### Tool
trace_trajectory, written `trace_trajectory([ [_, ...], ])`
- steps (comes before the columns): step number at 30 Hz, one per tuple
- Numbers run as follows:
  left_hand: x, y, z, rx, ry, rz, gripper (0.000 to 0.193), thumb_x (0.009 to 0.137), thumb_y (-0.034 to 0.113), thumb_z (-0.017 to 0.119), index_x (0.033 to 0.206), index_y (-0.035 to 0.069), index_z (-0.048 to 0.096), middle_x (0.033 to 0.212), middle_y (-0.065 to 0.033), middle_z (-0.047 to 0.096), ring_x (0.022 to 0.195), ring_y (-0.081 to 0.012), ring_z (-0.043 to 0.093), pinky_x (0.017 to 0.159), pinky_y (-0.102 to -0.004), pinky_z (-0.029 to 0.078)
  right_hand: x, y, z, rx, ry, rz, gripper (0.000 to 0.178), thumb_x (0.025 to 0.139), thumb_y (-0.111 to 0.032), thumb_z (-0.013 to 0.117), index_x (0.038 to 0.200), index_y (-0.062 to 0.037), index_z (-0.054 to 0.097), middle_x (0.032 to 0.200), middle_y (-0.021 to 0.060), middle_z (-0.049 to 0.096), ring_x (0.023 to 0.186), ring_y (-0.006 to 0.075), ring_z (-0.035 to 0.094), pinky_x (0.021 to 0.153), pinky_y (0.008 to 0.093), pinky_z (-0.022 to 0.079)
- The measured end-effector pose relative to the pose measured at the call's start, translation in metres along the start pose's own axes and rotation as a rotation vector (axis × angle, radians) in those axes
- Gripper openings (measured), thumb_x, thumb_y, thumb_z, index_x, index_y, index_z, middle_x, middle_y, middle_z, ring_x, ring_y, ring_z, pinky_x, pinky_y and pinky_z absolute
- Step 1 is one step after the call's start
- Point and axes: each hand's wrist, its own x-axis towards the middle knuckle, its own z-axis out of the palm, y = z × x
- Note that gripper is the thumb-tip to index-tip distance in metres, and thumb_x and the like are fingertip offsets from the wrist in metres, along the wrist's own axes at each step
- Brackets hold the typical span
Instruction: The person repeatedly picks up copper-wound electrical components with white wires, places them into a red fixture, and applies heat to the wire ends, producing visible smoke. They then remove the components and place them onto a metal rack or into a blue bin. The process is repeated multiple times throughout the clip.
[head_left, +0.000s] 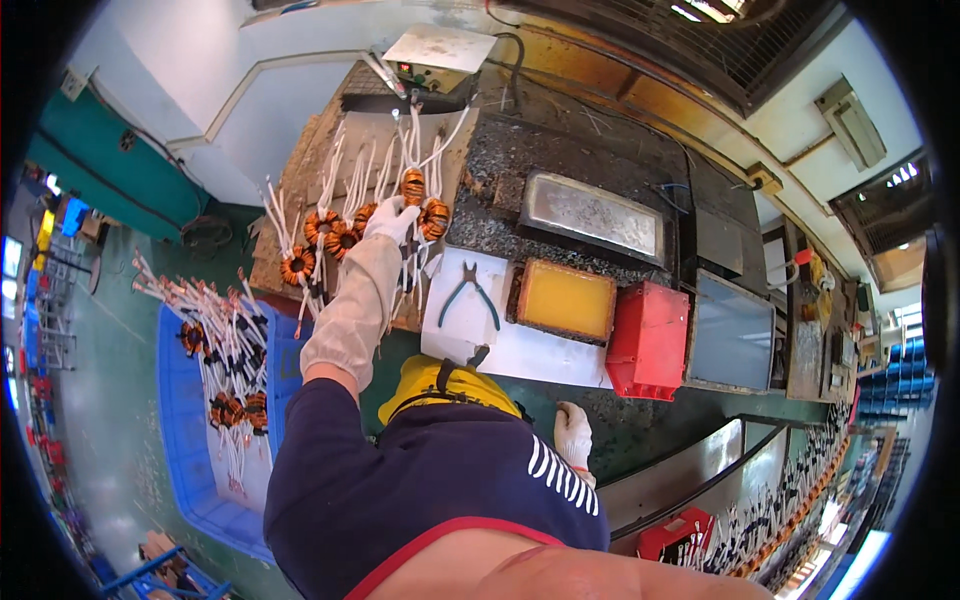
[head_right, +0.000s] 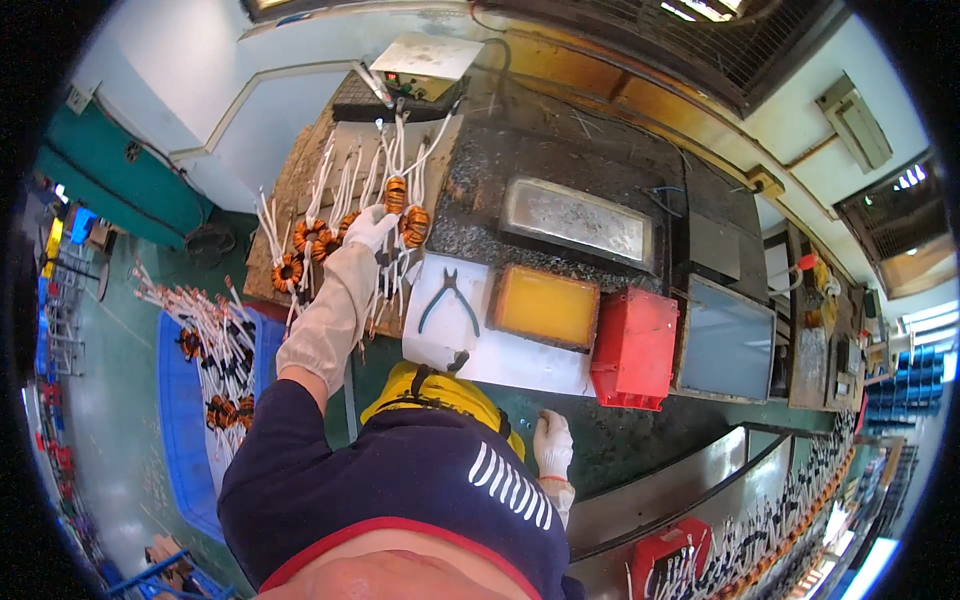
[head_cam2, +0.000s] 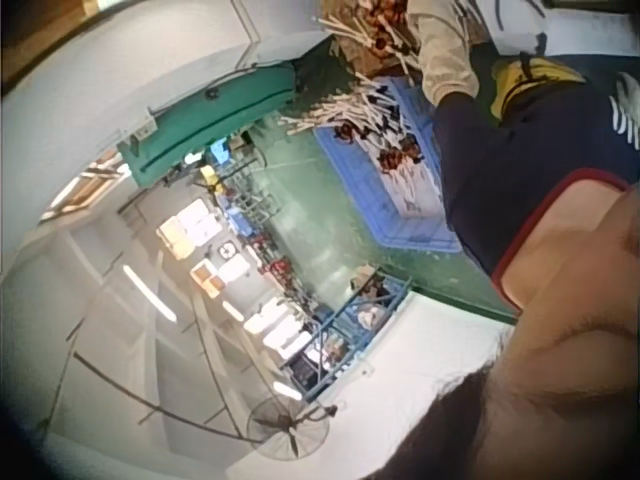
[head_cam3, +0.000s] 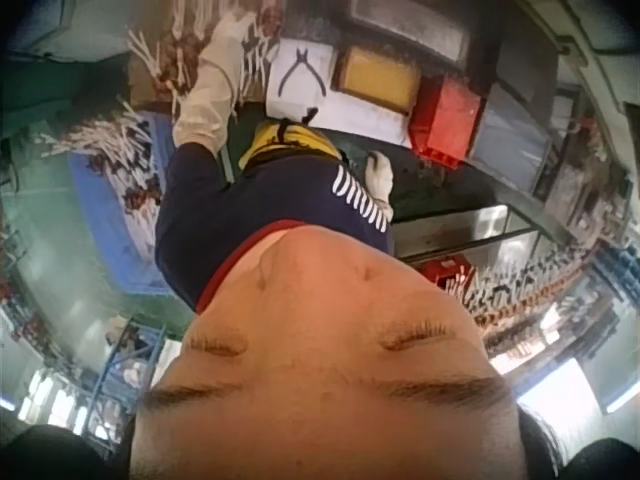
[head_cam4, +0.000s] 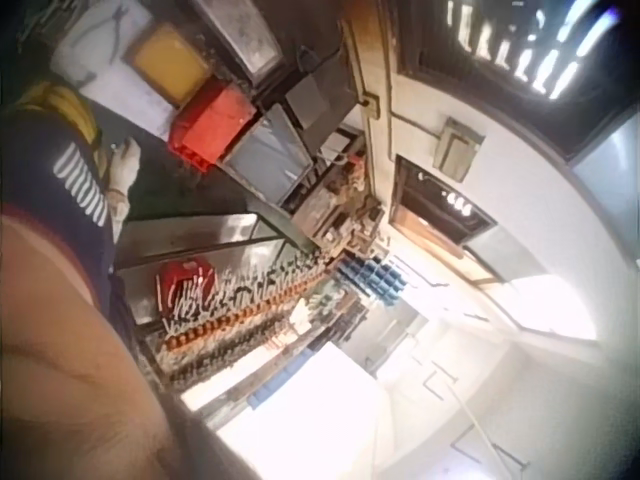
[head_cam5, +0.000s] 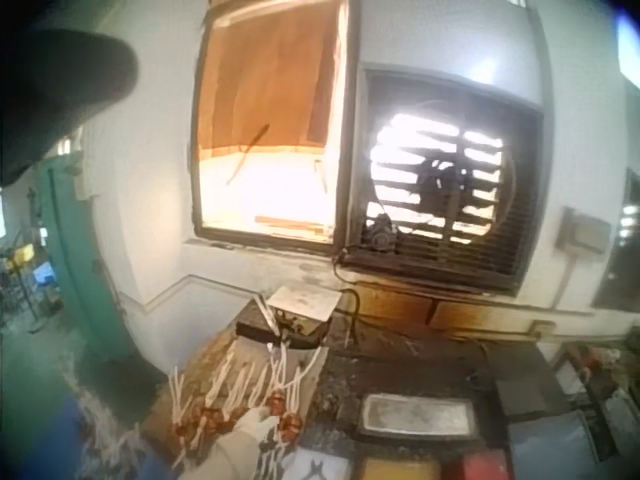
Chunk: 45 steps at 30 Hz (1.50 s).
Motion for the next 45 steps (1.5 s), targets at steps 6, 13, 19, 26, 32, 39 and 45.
trace_trajectory([
  [6, 0.048, 0.029, 0.020, 0.315, 0.059, -0.275, 0.078, 0.067, 0.056, 0.070, 0.127, 0.008, 0.055, 0.126, -0.0204, 0.057, 0.119, -0.0338, 0.055, 0.101, -0.0425, 0.043, -0.020, -0.008, 0.000, 0.020, 0.048, 0.082, 0.022, 0.091, -0.019, 0.055, 0.105, -0.0078, 0.067, 0.106, 0.0155, 0.066, 0.098, 0.0356, 0.064, 0.085, 0.0428, 0.050],
  [13, 0.064, 0.039, 0.021, 0.329, -0.001, -0.411, 0.095, 0.057, 0.059, 0.078, 0.132, 0.006, 0.052, 0.138, -0.0245, 0.045, 0.131, -0.0371, 0.041, 0.107, -0.0457, 0.037, -0.035, -0.007, 0.011, 0.027, 0.038, 0.156, 0.022, 0.091, -0.021, 0.054, 0.105, -0.0097, 0.066, 0.104, 0.0159, 0.066, 0.096, 0.0368, 0.063, 0.083, 0.0444, 0.051],
  [19, 0.053, 0.053, 0.015, 0.316, 0.229, -0.260, 0.075, 0.061, 0.054, 0.075, 0.114, 0.002, 0.064, 0.123, -0.0219, 0.056, 0.114, -0.0342, 0.057, 0.097, -0.0421, 0.045, -0.029, -0.003, 0.005, 0.032, 0.108, 0.097, 0.020, 0.091, -0.020, 0.054, 0.104, -0.0094, 0.066, 0.102, 0.0160, 0.066, 0.094, 0.0371, 0.064, 0.080, 0.0445, 0.051],
  [26, 0.022, 0.061, -0.011, -0.196, 0.056, -0.012, 0.058, 0.069, 0.037, 0.079, 0.110, -0.001, 0.063, 0.106, -0.0154, 0.063, 0.093, -0.0232, 0.065, 0.081, -0.0335, 0.051, -0.004, 0.000, -0.011, 0.075, 0.093, -0.026, 0.018, 0.091, -0.015, 0.056, 0.104, -0.0092, 0.066, 0.102, 0.0147, 0.066, 0.094, 0.0360, 0.064, 0.080, 0.0425, 0.052],
  [32, -0.085, 0.165, 0.008, -0.086, -0.148, 0.270, 0.052, 0.072, 0.028, 0.076, 0.114, 0.001, 0.061, 0.107, -0.0076, 0.062, 0.097, -0.0188, 0.063, 0.085, -0.0305, 0.049, 0.014, -0.003, -0.031, 0.125, 0.104, -0.233, 0.015, 0.088, -0.008, 0.058, 0.101, -0.0048, 0.066, 0.099, 0.0159, 0.066, 0.091, 0.0354, 0.065, 0.078, 0.0400, 0.053],
  [39, -0.160, 0.234, 0.120, 0.006, -0.578, 0.711, 0.056, 0.069, 0.032, 0.079, 0.111, 0.000, 0.062, 0.112, -0.0125, 0.057, 0.106, -0.0265, 0.058, 0.094, -0.0334, 0.046, 0.018, 0.021, -0.074, 0.112, 0.025, -0.336, 0.017, 0.087, -0.011, 0.059, 0.103, -0.0090, 0.065, 0.099, 0.0121, 0.066, 0.090, 0.0344, 0.064, 0.078, 0.0422, 0.052],
  [45, -0.225, 0.312, 0.234, 0.247, -0.858, 0.740, 0.061, 0.067, 0.039, 0.077, 0.116, 0.008, 0.061, 0.115, -0.0126, 0.059, 0.108, -0.0303, 0.061, 0.093, -0.0374, 0.048, 0.001, 0.060, -0.111, 0.126, 0.063, -0.291, 0.015, 0.087, -0.013, 0.060, 0.101, -0.0082, 0.065, 0.101, 0.0119, 0.066, 0.092, 0.0333, 0.064, 0.080, 0.0427, 0.052],
])
